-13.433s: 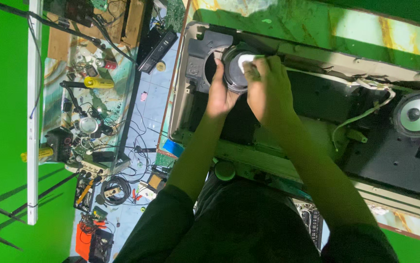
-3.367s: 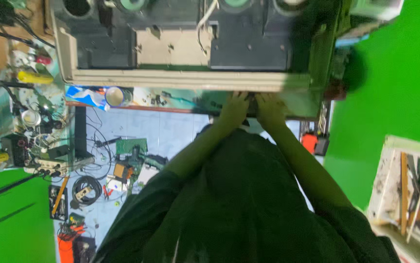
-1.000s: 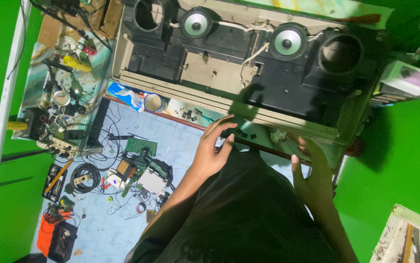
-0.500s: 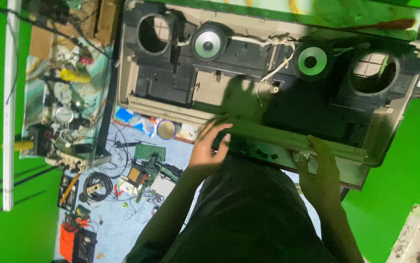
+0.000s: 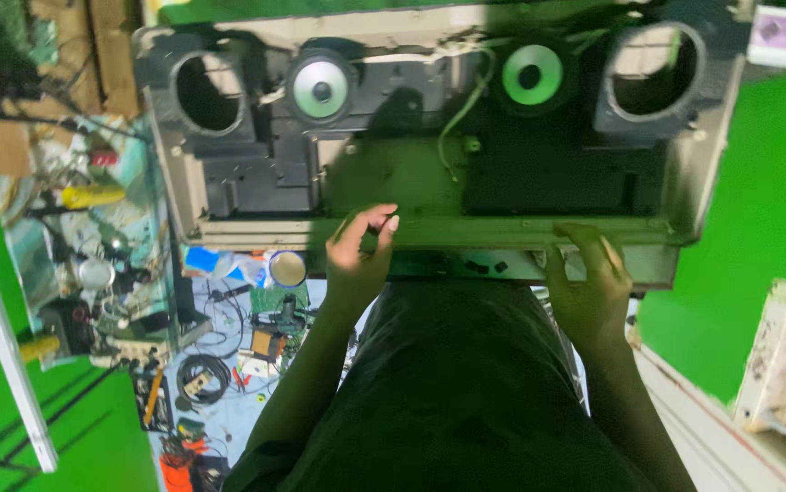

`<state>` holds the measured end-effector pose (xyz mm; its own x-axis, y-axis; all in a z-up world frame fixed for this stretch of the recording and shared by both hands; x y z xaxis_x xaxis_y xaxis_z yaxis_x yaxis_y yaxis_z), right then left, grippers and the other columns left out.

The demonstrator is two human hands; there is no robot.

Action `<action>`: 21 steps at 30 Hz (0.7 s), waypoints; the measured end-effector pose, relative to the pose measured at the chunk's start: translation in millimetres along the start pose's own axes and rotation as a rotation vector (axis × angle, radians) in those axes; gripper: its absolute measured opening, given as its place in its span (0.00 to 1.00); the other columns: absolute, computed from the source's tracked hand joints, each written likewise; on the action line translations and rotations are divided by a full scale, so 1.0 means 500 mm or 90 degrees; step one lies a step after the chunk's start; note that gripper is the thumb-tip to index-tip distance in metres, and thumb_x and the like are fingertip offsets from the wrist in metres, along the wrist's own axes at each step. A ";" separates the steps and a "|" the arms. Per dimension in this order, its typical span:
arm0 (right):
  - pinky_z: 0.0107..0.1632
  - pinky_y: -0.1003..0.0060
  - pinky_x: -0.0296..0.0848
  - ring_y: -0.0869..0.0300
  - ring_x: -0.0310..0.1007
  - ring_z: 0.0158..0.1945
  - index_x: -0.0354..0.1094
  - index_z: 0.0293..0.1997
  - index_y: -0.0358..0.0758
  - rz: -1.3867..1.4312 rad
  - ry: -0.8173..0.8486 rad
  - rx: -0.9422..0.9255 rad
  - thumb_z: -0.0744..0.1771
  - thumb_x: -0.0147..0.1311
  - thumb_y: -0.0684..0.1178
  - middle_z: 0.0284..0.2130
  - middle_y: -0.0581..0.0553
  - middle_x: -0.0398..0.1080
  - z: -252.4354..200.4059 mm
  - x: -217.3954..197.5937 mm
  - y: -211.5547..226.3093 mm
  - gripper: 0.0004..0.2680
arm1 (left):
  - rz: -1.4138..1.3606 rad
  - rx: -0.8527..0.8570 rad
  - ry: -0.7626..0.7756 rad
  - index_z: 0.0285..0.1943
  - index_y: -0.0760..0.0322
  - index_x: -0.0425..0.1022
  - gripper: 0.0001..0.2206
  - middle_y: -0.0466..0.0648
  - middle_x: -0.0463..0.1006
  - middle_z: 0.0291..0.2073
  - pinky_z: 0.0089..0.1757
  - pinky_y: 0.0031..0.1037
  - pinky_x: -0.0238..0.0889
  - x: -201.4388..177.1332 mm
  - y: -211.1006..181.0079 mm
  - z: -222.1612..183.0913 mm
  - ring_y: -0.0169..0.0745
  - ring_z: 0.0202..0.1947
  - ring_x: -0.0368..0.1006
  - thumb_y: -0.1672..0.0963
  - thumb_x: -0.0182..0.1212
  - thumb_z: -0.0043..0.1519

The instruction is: The person removes a speaker from an electronic device, cleans the speaker and the housing with a toothbrush and a cloth, and then screws a part back into the assembly using a screwdriver.

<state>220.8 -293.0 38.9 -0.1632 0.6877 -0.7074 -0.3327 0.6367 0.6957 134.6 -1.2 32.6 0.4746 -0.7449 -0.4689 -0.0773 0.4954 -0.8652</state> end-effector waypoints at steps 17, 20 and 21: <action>0.41 0.67 0.72 0.58 0.75 0.35 0.73 0.45 0.31 0.002 -0.238 0.105 0.67 0.65 0.33 0.34 0.41 0.76 -0.085 -0.164 -0.130 0.05 | 0.027 -0.098 0.337 0.39 0.69 0.79 0.09 0.50 0.76 0.28 0.33 0.28 0.65 0.237 -0.016 0.001 0.36 0.29 0.71 0.56 0.66 0.64; 0.41 0.68 0.72 0.58 0.76 0.37 0.73 0.44 0.31 -0.007 -0.251 0.108 0.68 0.65 0.33 0.35 0.40 0.76 -0.086 -0.185 -0.150 0.05 | 0.013 -0.058 0.326 0.39 0.69 0.78 0.08 0.49 0.76 0.27 0.33 0.28 0.64 0.259 -0.048 0.008 0.36 0.28 0.71 0.56 0.66 0.64; 0.42 0.68 0.72 0.58 0.77 0.38 0.73 0.45 0.31 -0.010 -0.252 0.109 0.68 0.65 0.34 0.36 0.40 0.76 -0.086 -0.191 -0.155 0.05 | 0.027 -0.060 0.322 0.39 0.69 0.79 0.08 0.49 0.76 0.27 0.33 0.28 0.64 0.267 -0.052 0.011 0.37 0.28 0.71 0.56 0.66 0.64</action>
Point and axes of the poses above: each hand's wrist, its own z-axis towards the middle knuckle, its own x-axis out of the palm, y = z × x, the point moved 9 cm from there along z, towards the middle knuckle
